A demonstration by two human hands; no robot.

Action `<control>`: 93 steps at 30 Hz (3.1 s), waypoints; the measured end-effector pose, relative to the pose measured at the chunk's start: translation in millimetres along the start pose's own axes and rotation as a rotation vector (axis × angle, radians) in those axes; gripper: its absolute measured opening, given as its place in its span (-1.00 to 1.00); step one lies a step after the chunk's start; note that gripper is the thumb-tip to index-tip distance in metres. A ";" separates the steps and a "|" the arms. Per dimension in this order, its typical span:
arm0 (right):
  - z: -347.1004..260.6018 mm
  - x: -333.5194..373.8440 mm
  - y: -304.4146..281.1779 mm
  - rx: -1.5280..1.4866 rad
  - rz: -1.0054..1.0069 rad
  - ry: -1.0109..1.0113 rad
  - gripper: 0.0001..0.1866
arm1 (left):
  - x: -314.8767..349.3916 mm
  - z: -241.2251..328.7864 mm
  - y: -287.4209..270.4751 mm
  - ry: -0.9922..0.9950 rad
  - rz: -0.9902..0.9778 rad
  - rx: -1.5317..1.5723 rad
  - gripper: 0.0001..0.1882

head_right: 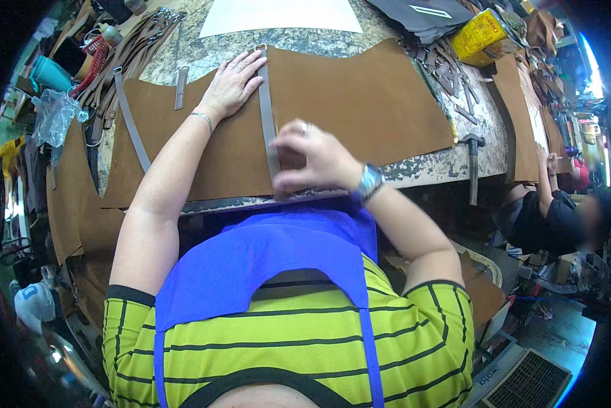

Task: Assembling leather straps onto a leather bag panel using adhesive, a hammer for securing, and scissors for trimming.

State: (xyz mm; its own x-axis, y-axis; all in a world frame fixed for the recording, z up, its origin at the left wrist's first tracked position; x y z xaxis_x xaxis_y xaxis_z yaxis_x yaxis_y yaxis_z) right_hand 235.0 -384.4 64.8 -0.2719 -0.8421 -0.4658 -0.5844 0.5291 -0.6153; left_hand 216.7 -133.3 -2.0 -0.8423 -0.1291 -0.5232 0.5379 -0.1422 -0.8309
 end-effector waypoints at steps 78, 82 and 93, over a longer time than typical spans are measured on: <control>-17.9 3.8 43.2 0.416 0.054 0.168 -0.14 | -1.4 9.6 0.7 -0.020 -0.015 -0.030 -0.30; -1.2 -0.2 68.3 0.534 0.015 0.201 0.05 | -0.8 11.2 0.0 -0.021 -0.015 -0.057 -0.30; 0.1 -4.8 70.6 0.546 -0.019 0.249 0.08 | -10.6 18.1 -12.8 0.073 -0.030 -0.241 -0.35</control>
State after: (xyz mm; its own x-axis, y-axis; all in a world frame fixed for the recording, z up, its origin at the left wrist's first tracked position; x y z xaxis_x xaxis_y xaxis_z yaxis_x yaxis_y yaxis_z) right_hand 195.1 -343.0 23.5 -0.4751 -0.8161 -0.3289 -0.1320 0.4356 -0.8904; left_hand 219.3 -147.9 17.6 -0.8625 -0.0559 -0.5029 0.4969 0.0947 -0.8627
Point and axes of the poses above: each hand's wrist, its own x-axis away from the middle knuckle, its own y-axis out of the palm, z = x × y, the point moved 2 cm from there along -x, towards the middle knuckle, and after that the axes turned 14 degrees about z, right-handed, at the moved point
